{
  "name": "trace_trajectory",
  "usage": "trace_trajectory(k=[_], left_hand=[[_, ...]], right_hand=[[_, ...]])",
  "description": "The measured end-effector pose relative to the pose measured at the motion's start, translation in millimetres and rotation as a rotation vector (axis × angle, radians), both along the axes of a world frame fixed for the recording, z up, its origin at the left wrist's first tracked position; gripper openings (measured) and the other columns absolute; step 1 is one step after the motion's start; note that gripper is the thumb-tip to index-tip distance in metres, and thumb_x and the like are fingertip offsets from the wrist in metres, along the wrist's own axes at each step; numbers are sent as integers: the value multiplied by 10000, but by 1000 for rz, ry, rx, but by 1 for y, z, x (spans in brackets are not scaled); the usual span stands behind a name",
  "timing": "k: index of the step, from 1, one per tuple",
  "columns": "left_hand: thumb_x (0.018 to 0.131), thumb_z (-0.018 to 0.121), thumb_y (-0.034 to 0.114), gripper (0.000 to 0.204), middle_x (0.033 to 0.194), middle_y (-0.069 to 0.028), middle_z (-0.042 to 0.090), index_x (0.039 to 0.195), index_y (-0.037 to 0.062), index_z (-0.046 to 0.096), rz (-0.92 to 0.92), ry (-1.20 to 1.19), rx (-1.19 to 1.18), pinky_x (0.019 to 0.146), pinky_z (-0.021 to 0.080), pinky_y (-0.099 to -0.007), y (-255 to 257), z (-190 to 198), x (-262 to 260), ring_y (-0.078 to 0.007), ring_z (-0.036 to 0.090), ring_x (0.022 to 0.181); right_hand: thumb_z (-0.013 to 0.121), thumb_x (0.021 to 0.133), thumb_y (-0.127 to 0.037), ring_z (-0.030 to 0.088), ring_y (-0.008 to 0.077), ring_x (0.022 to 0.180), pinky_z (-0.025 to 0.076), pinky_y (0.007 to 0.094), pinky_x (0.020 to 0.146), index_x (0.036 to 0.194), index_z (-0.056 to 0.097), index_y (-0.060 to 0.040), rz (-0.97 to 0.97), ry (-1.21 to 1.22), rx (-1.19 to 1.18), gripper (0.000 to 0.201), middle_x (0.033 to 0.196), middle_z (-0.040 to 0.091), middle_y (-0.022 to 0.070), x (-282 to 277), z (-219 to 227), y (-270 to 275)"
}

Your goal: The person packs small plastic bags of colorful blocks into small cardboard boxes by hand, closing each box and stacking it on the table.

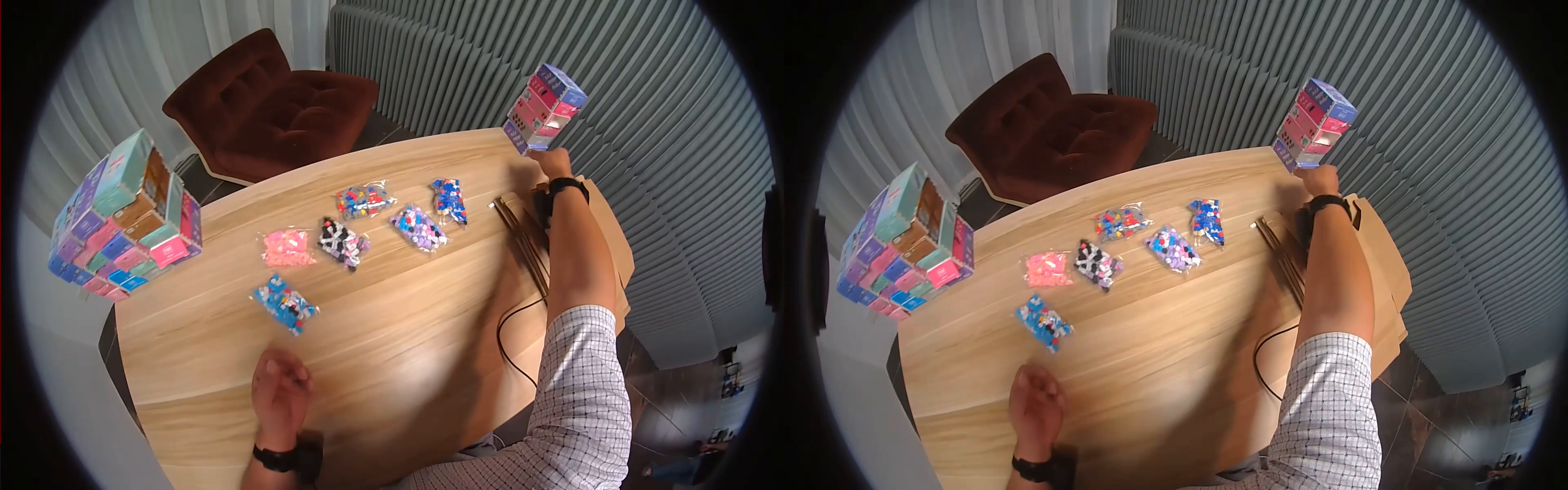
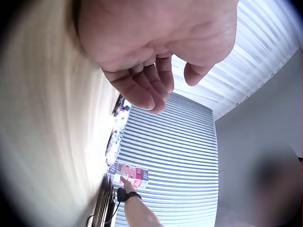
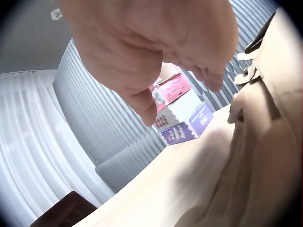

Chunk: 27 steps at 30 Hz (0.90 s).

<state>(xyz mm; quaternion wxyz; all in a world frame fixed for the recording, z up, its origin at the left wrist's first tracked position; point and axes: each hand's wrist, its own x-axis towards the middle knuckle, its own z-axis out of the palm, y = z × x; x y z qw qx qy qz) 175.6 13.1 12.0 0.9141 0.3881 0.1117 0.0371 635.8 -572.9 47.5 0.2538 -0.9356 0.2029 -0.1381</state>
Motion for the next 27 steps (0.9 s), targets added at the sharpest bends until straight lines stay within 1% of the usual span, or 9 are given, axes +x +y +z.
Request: trace_trajectory(k=[4,6,10,13,18,23,24,26,27], left_hand=[[1101,533,368,302,921,-73,609,1111,69,577,-13,-1,21,641,513,-312,1,2,-5,-182,586,797],[1091,543,374,319,904,-100,608,1106,55,560,-16,-34,74,625,506,-317,0,3,-5,-200,577,758],[1088,561,357,387,864,-178,624,1118,-27,530,90,-64,18,541,526,-352,-3,-4,-6,-256,601,688],[1088,566,346,377,865,-191,634,1129,-27,524,45,-35,86,538,529,-354,5,-9,-14,-264,611,686],[1087,577,320,353,874,-195,638,1140,-25,525,47,-40,34,549,539,-359,9,-17,-18,-269,620,691],[1090,574,302,326,881,-184,634,1143,-18,536,54,-53,9,565,542,-356,2,-11,-14,-261,610,687],[1091,573,300,322,881,-180,632,1142,-16,538,49,-80,13,567,541,-356,0,-8,-10,-258,606,684],[1089,566,321,318,869,-148,608,1130,7,545,30,-91,50,572,521,-344,-1,-3,-7,-238,587,685],[1086,561,345,319,857,-119,586,1119,28,549,18,-74,81,573,501,-332,-1,-2,-7,-220,570,688]], right_hand=[[947,719,-342,761,322,1028,567,398,863,1068,754,112,98,34,-35,604,1098,785,216,5,8,0],[951,723,-348,765,284,974,569,386,840,1062,779,48,257,-7,-36,549,1068,803,152,40,-23,-33],[885,814,-475,741,245,879,551,378,777,1034,803,-6,208,77,-109,525,976,795,133,47,-16,-24],[941,759,-328,760,234,858,575,367,771,1016,787,43,150,-33,155,478,992,806,128,49,-18,-22],[914,776,-194,753,246,894,581,381,784,1097,773,57,173,86,47,431,1042,802,136,62,-26,-31],[894,793,-156,756,249,969,597,364,837,1185,752,46,123,76,221,463,1120,793,147,12,16,27],[849,811,-205,764,273,1005,599,361,898,1233,772,-98,200,98,62,442,1147,795,117,17,10,19],[814,810,-261,757,288,1040,591,364,934,1230,780,-203,445,108,-357,425,1154,791,97,24,-4,7],[810,803,-284,750,288,1048,585,366,941,1218,781,-220,480,119,-398,421,1152,788,94,26,-7,4]])
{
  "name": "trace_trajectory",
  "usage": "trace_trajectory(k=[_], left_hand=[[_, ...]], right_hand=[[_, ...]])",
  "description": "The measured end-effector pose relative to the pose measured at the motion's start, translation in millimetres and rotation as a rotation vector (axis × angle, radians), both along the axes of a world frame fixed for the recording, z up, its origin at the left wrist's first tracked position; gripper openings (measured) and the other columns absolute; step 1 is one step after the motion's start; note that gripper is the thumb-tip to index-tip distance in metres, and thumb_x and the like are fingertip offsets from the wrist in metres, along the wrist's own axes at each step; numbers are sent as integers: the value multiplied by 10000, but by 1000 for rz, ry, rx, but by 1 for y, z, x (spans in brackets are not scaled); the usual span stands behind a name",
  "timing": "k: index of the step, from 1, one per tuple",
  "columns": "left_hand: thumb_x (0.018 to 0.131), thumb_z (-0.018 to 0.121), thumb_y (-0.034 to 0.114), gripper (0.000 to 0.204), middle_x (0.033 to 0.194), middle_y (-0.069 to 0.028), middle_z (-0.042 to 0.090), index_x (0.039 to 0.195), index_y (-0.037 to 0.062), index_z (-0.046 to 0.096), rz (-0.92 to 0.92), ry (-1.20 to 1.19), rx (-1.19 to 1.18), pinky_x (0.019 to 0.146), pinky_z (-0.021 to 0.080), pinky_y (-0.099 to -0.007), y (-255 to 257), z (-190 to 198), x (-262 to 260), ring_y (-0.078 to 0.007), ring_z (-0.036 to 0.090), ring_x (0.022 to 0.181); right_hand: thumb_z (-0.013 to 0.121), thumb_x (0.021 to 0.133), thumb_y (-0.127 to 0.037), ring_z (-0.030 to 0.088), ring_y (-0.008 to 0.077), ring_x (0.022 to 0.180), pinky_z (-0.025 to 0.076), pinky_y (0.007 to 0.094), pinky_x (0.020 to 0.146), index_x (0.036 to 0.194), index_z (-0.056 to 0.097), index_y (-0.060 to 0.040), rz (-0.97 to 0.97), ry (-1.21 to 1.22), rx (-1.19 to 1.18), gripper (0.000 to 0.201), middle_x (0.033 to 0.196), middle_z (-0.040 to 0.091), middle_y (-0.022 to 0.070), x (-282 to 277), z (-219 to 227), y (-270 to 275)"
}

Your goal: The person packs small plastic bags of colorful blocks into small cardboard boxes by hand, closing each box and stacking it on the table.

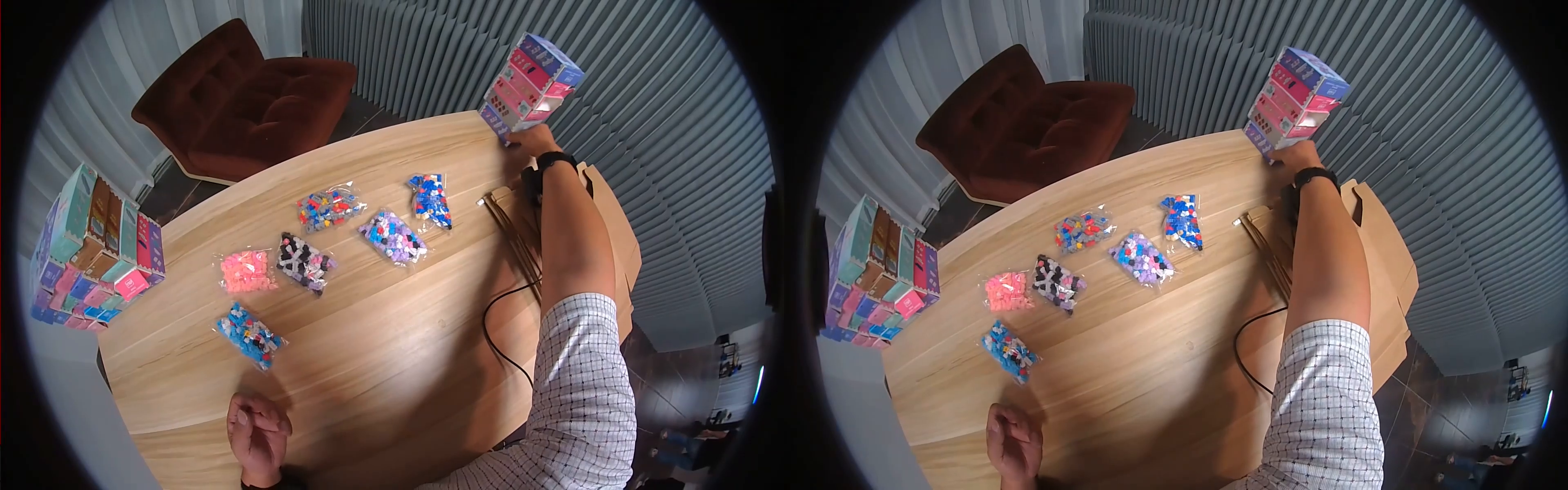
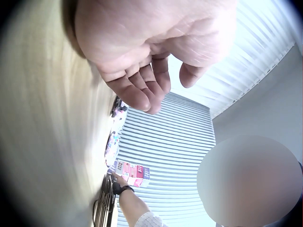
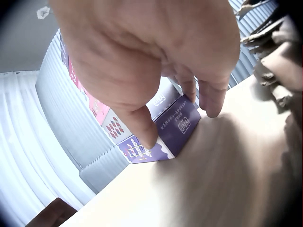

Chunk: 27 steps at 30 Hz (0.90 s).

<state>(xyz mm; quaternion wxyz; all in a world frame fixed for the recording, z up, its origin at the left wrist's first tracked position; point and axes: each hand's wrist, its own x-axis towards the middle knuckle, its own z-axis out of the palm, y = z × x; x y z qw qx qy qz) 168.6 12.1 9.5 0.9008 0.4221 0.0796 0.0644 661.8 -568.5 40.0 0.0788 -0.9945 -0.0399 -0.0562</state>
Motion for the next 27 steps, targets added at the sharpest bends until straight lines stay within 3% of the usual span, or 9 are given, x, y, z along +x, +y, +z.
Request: trace_trajectory(k=[2,3,5,8,13,16,20,25,27], left_hand=[[1085,557,367,319,843,-90,564,1105,49,556,-7,18,42,572,483,-323,-1,3,1,-202,553,690],[1085,559,364,317,841,-90,563,1102,48,558,-5,19,49,570,485,-325,-2,5,2,-201,553,687],[1086,564,360,312,842,-89,565,1096,48,562,-1,29,57,571,489,-325,-3,6,3,-195,555,687],[1083,577,357,308,847,-85,571,1090,50,567,5,52,52,586,494,-316,-3,4,3,-179,563,695],[1072,608,354,303,865,-78,587,1076,54,574,-18,51,78,624,505,-298,-4,8,5,-149,576,711],[1065,620,268,257,922,-121,652,1074,12,605,-10,17,-25,658,567,-362,-3,3,5,-202,638,787],[1074,607,279,255,917,-116,641,1076,24,594,-49,-2,6,671,554,-341,-5,11,7,-198,632,766],[1078,605,314,266,914,-100,626,1085,49,579,-86,-10,31,690,535,-329,-6,13,8,-192,616,749],[1080,598,306,260,909,-105,626,1085,47,580,-94,-6,43,695,535,-334,-4,10,9,-200,615,739]], right_hand=[[801,789,-330,737,288,1065,574,369,954,1193,781,-255,71,14,-79,412,1149,782,87,1,-2,0],[853,775,-298,739,270,1033,572,363,925,1194,779,-152,104,26,-24,450,1133,786,109,5,-8,1],[904,745,-211,732,243,1037,564,356,917,1201,771,-39,-14,88,263,505,1140,788,117,-4,2,22],[897,742,-179,710,239,1093,556,367,965,1258,734,-20,-1,71,513,564,1179,770,114,-36,23,59],[947,632,-58,671,265,1184,539,394,1037,1365,673,-64,58,19,545,782,1285,733,102,-40,9,80],[949,642,-61,671,262,1179,542,391,1032,1360,678,-63,64,55,500,767,1291,730,104,-50,10,93],[946,630,-205,693,327,1170,546,402,1014,1325,707,-99,162,47,510,743,1242,750,153,-56,-4,98],[966,660,-243,707,296,1165,545,388,1016,1273,729,-57,25,49,468,683,1212,763,153,-74,-4,110],[963,667,-205,701,282,1182,538,395,1023,1278,725,-61,73,33,577,671,1225,760,135,-99,23,120]])
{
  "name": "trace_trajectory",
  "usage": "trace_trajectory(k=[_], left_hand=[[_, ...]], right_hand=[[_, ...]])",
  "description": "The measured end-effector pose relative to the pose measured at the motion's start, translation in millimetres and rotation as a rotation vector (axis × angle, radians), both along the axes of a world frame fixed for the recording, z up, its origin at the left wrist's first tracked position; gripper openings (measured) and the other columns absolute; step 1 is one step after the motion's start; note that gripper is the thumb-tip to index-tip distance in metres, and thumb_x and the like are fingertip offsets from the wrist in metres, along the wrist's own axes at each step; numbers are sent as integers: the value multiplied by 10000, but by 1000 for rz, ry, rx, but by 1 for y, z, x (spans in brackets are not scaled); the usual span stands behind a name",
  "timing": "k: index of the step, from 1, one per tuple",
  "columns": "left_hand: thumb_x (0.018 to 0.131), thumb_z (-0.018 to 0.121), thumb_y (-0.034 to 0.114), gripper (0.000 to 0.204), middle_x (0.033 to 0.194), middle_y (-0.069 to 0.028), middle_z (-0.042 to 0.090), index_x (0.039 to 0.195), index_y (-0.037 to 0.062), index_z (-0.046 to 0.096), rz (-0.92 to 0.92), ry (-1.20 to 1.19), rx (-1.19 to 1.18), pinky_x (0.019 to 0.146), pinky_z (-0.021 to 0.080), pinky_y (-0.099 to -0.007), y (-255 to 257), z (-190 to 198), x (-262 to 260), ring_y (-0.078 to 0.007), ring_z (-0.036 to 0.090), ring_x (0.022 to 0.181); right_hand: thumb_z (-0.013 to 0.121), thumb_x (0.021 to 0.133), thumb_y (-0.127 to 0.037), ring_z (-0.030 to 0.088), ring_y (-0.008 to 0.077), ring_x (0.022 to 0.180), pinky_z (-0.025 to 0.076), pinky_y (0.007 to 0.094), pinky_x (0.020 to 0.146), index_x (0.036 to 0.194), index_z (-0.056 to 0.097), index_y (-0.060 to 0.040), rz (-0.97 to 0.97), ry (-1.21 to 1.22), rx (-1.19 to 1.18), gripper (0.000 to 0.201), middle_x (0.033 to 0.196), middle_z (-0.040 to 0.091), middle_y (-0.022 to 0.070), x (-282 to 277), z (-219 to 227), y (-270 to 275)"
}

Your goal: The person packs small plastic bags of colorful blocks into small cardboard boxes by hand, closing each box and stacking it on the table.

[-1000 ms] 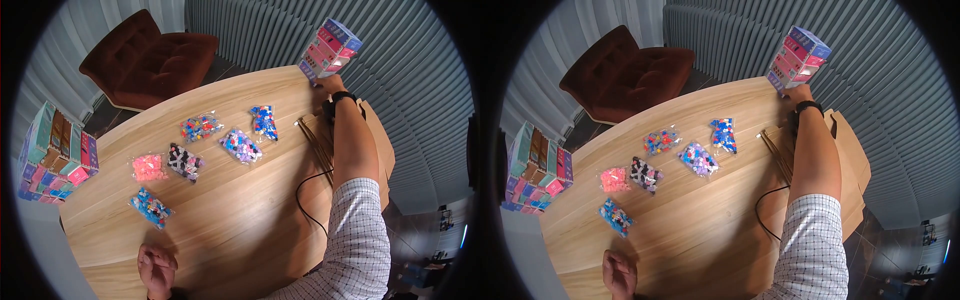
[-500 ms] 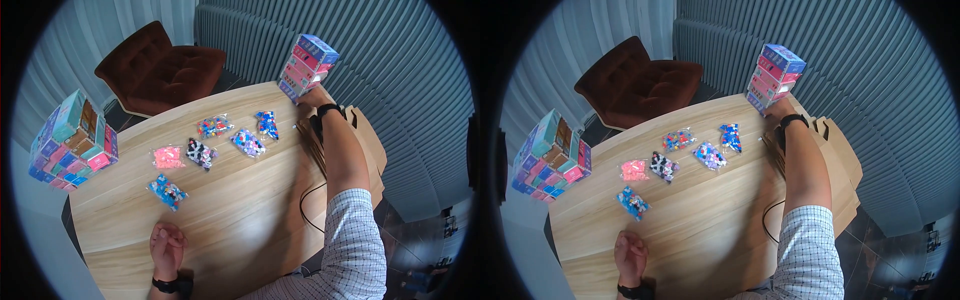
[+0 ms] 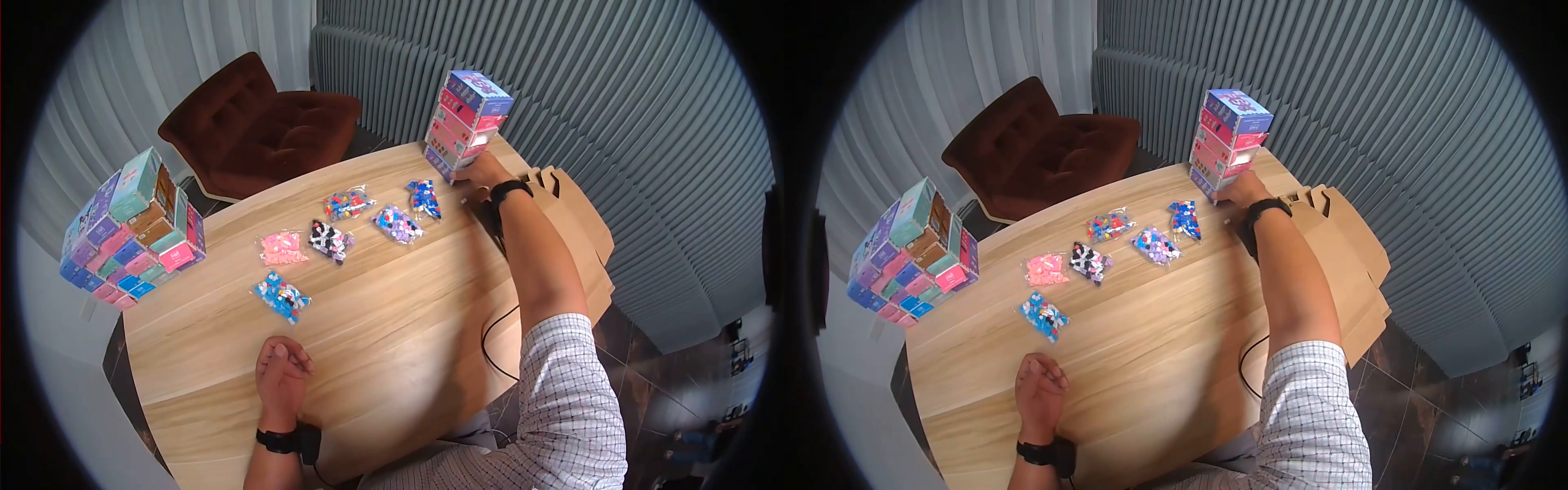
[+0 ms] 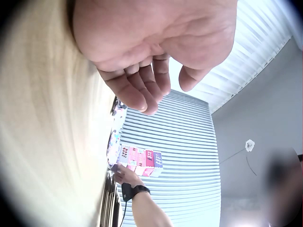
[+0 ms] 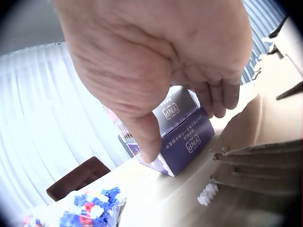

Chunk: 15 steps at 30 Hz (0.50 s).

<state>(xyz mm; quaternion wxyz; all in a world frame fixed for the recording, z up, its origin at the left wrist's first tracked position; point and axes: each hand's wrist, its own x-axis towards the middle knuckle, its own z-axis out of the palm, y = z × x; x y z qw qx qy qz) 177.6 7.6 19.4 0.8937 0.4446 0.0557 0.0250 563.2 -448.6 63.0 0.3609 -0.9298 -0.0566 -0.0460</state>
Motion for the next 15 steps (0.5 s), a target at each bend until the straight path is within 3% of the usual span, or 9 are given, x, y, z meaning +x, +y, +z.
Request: trace_trajectory(k=[4,10,13,15], left_hand=[[1081,562,211,200,909,-121,649,1072,17,610,6,-7,-25,712,538,-337,-1,1,0,-211,642,766],[1069,592,258,225,884,-116,625,1061,33,601,-4,11,9,702,530,-339,-1,0,3,-204,614,746],[1069,593,251,218,881,-115,628,1067,33,606,-7,4,1,707,527,-341,-2,2,2,-204,613,757],[1070,591,247,213,882,-114,629,1072,35,608,-7,0,10,710,526,-341,-2,1,1,-204,613,759]], right_hand=[[981,678,-176,657,278,1255,511,394,1070,1378,628,-6,97,111,227,802,1316,715,142,-29,74,0],[960,732,-488,537,408,1411,427,442,1188,1563,278,169,-194,-260,109,1260,1473,543,349,-34,139,12],[895,765,-588,497,459,1438,412,465,1200,1586,248,163,-311,-295,-56,1287,1487,503,394,-34,160,33],[860,796,-587,513,477,1414,443,460,1173,1534,358,164,-321,-262,-135,1166,1477,510,395,-18,157,32]])
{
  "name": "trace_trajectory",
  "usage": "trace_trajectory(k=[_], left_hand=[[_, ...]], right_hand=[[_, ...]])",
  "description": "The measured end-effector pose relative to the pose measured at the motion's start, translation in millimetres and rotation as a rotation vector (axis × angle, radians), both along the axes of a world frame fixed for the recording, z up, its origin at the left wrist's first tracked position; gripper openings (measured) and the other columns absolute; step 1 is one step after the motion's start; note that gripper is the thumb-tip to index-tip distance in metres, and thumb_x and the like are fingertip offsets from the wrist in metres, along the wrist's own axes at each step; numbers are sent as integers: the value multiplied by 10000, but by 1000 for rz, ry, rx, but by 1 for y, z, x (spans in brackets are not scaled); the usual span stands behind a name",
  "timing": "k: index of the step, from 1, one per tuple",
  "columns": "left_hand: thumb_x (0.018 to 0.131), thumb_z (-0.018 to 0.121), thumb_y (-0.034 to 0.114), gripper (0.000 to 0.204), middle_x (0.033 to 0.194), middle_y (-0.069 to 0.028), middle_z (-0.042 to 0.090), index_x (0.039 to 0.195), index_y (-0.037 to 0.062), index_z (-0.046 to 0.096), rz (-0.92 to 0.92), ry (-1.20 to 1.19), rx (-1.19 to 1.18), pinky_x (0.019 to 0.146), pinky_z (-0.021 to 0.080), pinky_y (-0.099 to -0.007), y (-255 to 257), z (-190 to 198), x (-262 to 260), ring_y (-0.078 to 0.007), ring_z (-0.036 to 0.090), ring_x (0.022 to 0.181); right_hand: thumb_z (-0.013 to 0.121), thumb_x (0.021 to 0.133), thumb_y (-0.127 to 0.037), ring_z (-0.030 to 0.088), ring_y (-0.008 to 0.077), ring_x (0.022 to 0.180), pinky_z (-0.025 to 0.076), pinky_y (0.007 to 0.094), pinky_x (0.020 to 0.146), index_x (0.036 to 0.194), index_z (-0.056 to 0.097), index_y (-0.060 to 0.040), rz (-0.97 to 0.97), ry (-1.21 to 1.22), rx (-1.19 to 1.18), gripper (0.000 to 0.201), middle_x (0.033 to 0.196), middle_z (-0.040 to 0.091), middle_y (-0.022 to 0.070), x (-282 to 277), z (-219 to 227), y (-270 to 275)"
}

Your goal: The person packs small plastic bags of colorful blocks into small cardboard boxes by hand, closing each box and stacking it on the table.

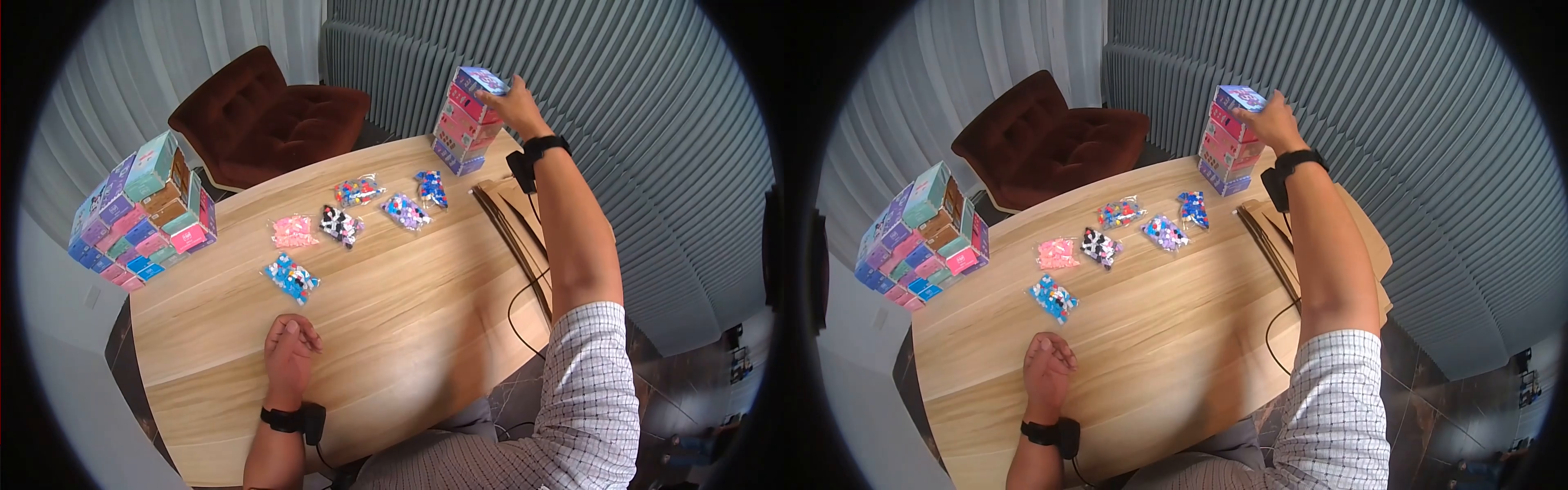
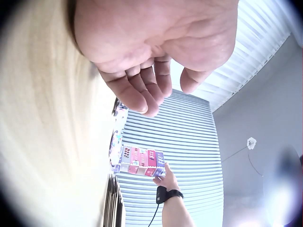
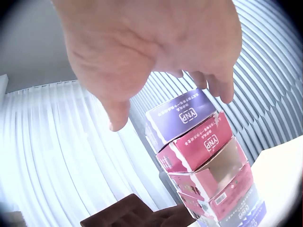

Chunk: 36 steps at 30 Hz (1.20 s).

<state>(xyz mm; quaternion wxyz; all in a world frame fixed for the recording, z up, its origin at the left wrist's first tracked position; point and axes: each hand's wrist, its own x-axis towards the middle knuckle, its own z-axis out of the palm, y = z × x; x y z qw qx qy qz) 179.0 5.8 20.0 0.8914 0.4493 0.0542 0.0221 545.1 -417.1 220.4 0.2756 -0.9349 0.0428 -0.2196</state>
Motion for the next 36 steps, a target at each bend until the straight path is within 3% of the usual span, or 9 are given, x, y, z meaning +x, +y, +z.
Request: trace_trajectory(k=[2,7,12,16,17,21,25,31,36], left_hand=[[1071,590,246,211,884,-113,631,1076,36,610,2,-13,6,712,525,-341,1,0,2,-204,613,760],[1073,591,251,214,892,-107,634,1086,39,614,-10,-24,2,715,523,-337,2,-3,3,-200,613,760],[1088,566,253,235,940,-114,654,1157,35,617,-34,-69,-17,741,535,-353,3,-9,4,-204,631,821],[1117,513,299,368,1102,-138,692,1364,28,553,6,-146,19,826,546,-385,-2,-10,6,-234,679,959],[1104,529,430,618,1319,-162,648,1567,48,381,-56,-187,64,920,546,-407,4,-19,6,-259,671,1111],[983,687,555,1007,1530,-164,504,1686,80,145,-26,-346,-66,1106,496,-468,-7,-7,8,-296,558,1351],[1029,688,410,782,1490,-155,534,1617,48,322,7,-264,173,1188,420,-467,-3,-17,3,-290,550,1364],[1111,508,478,552,1382,-130,613,1462,53,489,18,-159,-141,1155,449,-453,4,-17,10,-275,590,1307],[1115,453,540,555,1316,-111,649,1400,70,537,-30,-124,-197,1125,472,-442,2,-13,8,-254,618,1263]], right_hand=[[854,811,-553,539,477,1387,464,460,1152,1500,417,163,1,82,-27,1085,1452,534,390,8,3,-1],[853,809,-473,623,472,1281,513,452,1084,1471,455,164,6,-280,29,1001,1366,593,393,-20,12,12],[874,819,-385,637,362,1263,532,401,1041,1503,421,143,358,-333,323,975,1374,604,329,-116,21,60],[920,812,-333,593,285,1294,498,405,1083,1506,439,60,719,-70,509,932,1415,575,216,-201,-39,105],[918,821,-333,597,283,1290,497,407,1085,1529,422,37,745,124,466,940,1431,573,210,-227,-47,114],[914,839,-294,640,271,1245,518,389,1060,1516,444,55,899,468,471,894,1397,618,201,-294,-99,157],[884,880,-248,671,258,1219,527,380,1062,1493,469,47,919,528,639,797,1331,662,188,-317,-122,182],[802,945,-142,643,222,1198,519,370,1044,1418,585,3,813,416,1064,540,1360,645,151,-324,-138,180],[833,875,-87,603,301,1201,521,414,1007,1315,686,-60,924,-79,309,465,1404,598,166,-342,-116,185]])
